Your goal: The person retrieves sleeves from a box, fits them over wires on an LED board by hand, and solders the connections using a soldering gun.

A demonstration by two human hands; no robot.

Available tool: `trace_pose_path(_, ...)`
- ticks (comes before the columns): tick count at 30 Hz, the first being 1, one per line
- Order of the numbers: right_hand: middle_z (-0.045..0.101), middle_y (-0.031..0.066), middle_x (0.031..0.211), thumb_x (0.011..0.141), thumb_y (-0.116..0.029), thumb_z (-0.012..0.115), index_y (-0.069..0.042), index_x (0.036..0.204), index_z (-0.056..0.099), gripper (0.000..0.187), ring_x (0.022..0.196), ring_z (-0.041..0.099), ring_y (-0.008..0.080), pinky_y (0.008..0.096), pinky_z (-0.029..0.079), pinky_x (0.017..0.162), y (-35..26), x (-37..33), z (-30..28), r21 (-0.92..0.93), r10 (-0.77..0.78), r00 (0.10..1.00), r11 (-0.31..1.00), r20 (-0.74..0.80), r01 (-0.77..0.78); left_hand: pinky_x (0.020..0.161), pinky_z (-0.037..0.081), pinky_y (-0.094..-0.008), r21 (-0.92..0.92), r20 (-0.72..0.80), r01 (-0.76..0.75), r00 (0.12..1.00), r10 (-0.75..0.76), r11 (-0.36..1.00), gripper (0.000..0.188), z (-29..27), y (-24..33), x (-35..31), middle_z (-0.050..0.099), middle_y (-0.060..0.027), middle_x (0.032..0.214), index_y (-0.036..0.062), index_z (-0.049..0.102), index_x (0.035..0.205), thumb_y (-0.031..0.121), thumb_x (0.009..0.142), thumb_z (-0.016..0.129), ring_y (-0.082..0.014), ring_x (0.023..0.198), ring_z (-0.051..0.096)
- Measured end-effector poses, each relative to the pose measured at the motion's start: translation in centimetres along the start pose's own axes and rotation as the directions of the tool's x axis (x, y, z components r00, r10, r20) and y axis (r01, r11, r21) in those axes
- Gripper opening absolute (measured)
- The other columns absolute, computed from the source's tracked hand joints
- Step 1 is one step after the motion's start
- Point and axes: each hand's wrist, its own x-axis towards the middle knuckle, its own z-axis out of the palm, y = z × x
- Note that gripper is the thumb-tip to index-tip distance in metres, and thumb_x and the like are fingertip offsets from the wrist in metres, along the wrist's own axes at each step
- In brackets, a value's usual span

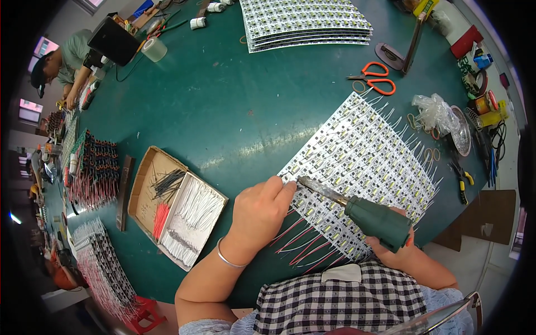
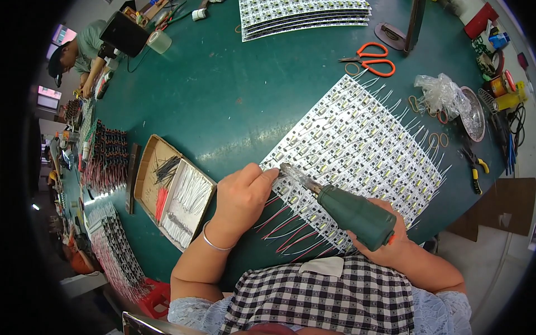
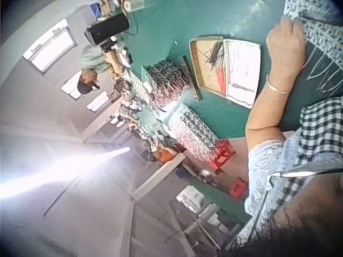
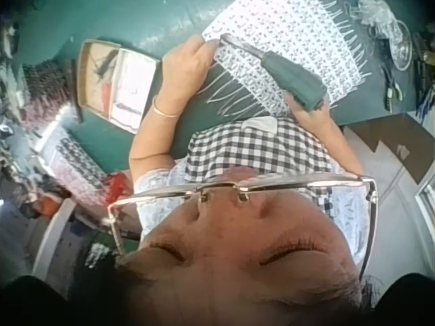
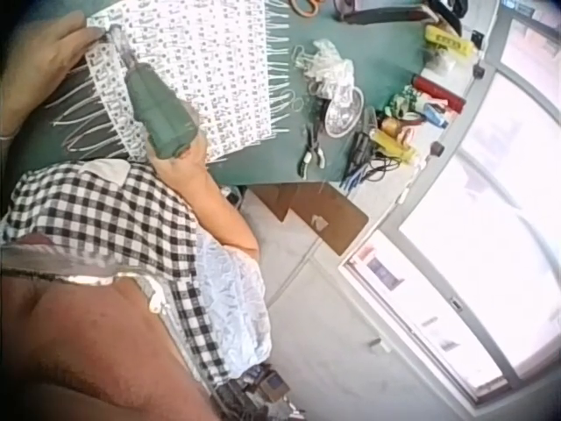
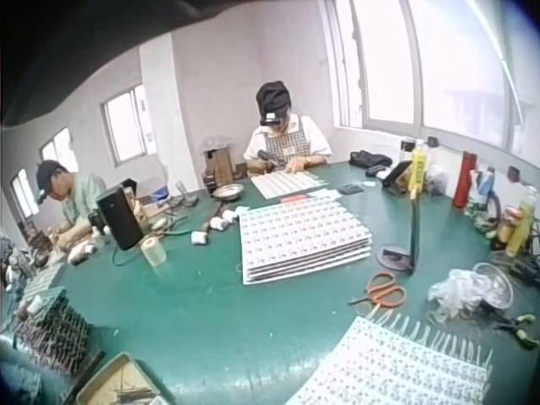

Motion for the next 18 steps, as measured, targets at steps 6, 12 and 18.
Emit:
trace_pose_path(6, 0.064, 0.0103, 0.099, 0.071, -0.013, 0.070, -0.005, 0.101, 0.062, 0.032, 0.092, 0.061, 0.0271, 0.0374, 0.047, 0.084, -0.1, 0.1, -0.2, -0.138, -0.116, 0.992, 0.983, 0.055, 0.123, 0.047, 0.044, -0.0300, 0.022, 0.024, -0.007, 1.000, 0.006, 1.000, 0.018, -0.1, -0.1, 0.0, 0.045, -0.0027, 0.069, 0.0081, 0.063, 0.088, 0.010, 0.070, 0.061, -0.0161, 0.056, 0.054)
trace_pose_path(12, 0.062, 0.0089, 0.080, 0.084, -0.012, 0.057, 0.001, 0.115, 0.053, 0.034, 0.065, 0.062, 0.0163, 0.0277, 0.050, 0.063, -0.1, 0.1, -1.3, -0.002, -0.190, 0.981, 0.982, 0.041, 0.191, 0.047, 0.044, -0.0306, 0.019, 0.023, 0.006, 1.000, -0.007, 1.000, 0.019, -0.2, 0.2, 0.1, 0.046, -0.0033, 0.069, 0.0087, 0.064, 0.086, 0.007, 0.067, 0.063, -0.0180, 0.055, 0.054)
trace_pose_path(18, 0.067, 0.0076, 0.091, 0.072, -0.007, 0.064, -0.008, 0.091, 0.067, 0.020, 0.085, 0.063, 0.0272, 0.0380, 0.045, 0.080, 0.4, -1.9, -1.7, 0.132, 0.094, 0.995, 0.987, -0.032, -0.089, 0.048, 0.045, -0.0296, -0.014, -0.026, 0.054, 0.998, -0.055, 0.998, 0.020, -0.3, 0.4, 0.0, 0.054, -0.0025, 0.074, 0.0092, 0.066, 0.085, 0.003, 0.066, 0.067, -0.0190, 0.057, 0.057)
